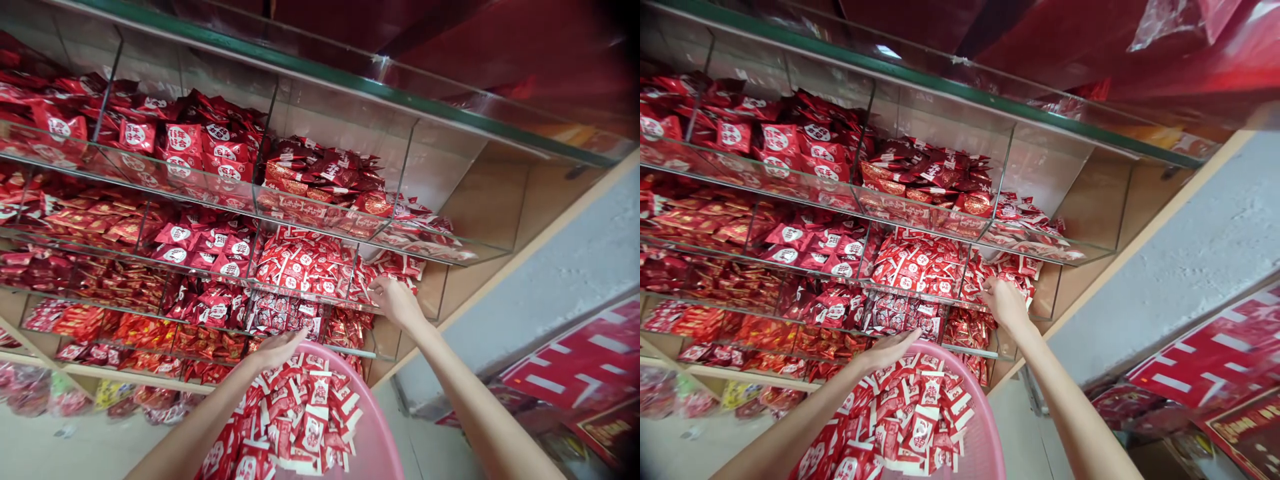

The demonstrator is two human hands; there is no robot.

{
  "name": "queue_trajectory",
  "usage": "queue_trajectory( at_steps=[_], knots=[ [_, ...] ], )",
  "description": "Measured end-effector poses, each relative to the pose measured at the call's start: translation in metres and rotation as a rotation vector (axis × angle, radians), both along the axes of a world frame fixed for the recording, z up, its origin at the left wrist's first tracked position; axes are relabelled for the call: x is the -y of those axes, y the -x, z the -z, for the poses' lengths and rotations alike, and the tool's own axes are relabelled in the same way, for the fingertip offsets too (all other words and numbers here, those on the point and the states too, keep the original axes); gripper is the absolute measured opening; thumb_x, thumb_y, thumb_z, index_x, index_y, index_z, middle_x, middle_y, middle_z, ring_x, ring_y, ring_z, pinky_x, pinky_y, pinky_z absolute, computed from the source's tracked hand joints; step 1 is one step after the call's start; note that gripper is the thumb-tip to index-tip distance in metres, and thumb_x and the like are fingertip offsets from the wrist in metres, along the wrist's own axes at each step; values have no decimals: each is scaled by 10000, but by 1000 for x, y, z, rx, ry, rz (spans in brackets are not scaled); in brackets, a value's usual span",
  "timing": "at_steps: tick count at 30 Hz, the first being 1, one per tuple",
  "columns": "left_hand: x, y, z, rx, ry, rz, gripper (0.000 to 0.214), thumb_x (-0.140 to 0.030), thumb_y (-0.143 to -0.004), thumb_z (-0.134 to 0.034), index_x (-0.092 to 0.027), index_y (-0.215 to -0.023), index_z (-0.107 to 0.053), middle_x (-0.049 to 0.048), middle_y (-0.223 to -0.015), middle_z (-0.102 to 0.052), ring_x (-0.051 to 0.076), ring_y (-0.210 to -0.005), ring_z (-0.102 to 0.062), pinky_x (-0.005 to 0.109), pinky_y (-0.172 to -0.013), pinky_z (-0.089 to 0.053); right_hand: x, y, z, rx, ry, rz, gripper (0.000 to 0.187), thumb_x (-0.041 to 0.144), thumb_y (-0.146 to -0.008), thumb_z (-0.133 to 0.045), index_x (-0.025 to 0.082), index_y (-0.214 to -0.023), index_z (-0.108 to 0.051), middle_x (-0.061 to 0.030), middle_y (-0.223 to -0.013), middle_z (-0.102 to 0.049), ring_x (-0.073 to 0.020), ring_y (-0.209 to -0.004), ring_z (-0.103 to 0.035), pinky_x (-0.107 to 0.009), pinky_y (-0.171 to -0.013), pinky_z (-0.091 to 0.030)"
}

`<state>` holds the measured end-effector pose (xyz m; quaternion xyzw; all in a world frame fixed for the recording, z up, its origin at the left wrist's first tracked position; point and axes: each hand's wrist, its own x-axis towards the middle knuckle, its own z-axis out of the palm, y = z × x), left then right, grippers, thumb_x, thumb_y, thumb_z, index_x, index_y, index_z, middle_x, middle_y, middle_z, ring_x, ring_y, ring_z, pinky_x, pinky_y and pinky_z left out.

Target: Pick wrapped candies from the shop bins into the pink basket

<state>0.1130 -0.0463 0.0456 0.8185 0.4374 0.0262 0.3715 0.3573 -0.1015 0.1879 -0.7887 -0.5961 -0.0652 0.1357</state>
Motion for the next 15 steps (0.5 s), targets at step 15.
queue_trajectory(
  at_steps=[15],
  knots=[
    [1, 0, -1, 22, 100, -47, 848, -764, -711, 0, -307, -1358, -305, -12, -1412, -284, 271, -1306, -230, 447, -1059, -184, -37, 1, 12, 284, 268, 191, 291, 276, -751, -571, 98, -976, -621, -183, -977, -624, -266, -930, -598, -306, -707, -439]
  ],
)
